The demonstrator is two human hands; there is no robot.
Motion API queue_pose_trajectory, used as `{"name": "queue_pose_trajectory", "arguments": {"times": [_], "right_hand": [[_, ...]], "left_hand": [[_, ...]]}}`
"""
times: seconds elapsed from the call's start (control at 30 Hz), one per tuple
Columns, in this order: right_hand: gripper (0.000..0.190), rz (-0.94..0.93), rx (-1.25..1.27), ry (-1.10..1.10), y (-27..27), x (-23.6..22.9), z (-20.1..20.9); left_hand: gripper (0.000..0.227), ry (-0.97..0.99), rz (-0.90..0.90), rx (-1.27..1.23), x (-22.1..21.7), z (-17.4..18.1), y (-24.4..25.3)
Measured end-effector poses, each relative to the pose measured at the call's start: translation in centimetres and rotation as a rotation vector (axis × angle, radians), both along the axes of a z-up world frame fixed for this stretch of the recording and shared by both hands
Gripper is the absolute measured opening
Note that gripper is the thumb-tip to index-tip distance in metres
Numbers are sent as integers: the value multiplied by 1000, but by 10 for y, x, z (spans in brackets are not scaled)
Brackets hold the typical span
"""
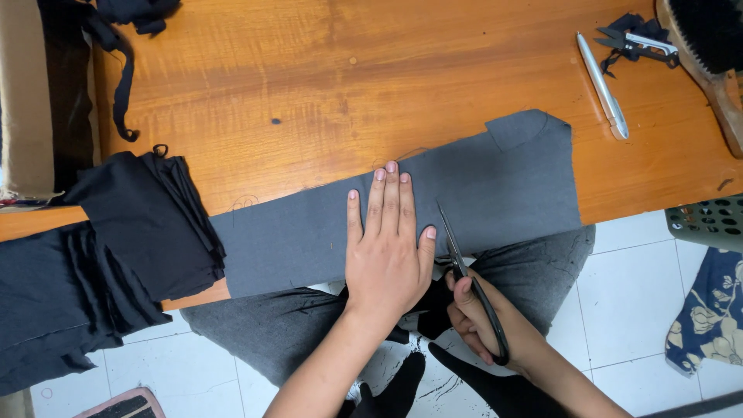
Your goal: The person measures a piece of dark gray fabric with a tape measure and marks it with a pen. They then use scissors to cut the fabric along the marked lines.
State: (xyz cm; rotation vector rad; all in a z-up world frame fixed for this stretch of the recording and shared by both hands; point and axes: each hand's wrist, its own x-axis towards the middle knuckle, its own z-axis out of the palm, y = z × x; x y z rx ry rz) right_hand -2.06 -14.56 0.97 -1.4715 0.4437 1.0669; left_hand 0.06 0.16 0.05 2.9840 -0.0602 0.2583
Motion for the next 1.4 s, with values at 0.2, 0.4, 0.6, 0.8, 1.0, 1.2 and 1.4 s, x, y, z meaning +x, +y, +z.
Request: {"name": "queue_pose_trajectory", "arguments": {"times": [0.2, 0.4, 0.6, 0.8, 1.0, 1.2, 1.4], "right_hand": [[59, 26, -74, 1, 5, 5, 11], [58, 27, -45, -3, 2, 3, 1], [54, 16, -38, 1, 4, 6, 6], [63, 48, -60, -15, 6, 10, 9], [53, 49, 1, -51, 4, 7, 2], [59, 70, -57, -28, 4, 10, 6], [58, 86, -43, -49, 4, 11, 3]], "left_hand": [[57, 3, -4, -23, 0, 0, 0], [57, 10, -2, -24, 0, -1, 1], [56, -3, -10, -54, 0, 0, 1], [57, 3, -9, -39, 0, 0, 1], [57, -7, -10, -43, 0, 0, 1], [56, -14, -10, -39, 0, -2, 1], [56, -20, -10, -62, -1, -1, 1]]}}
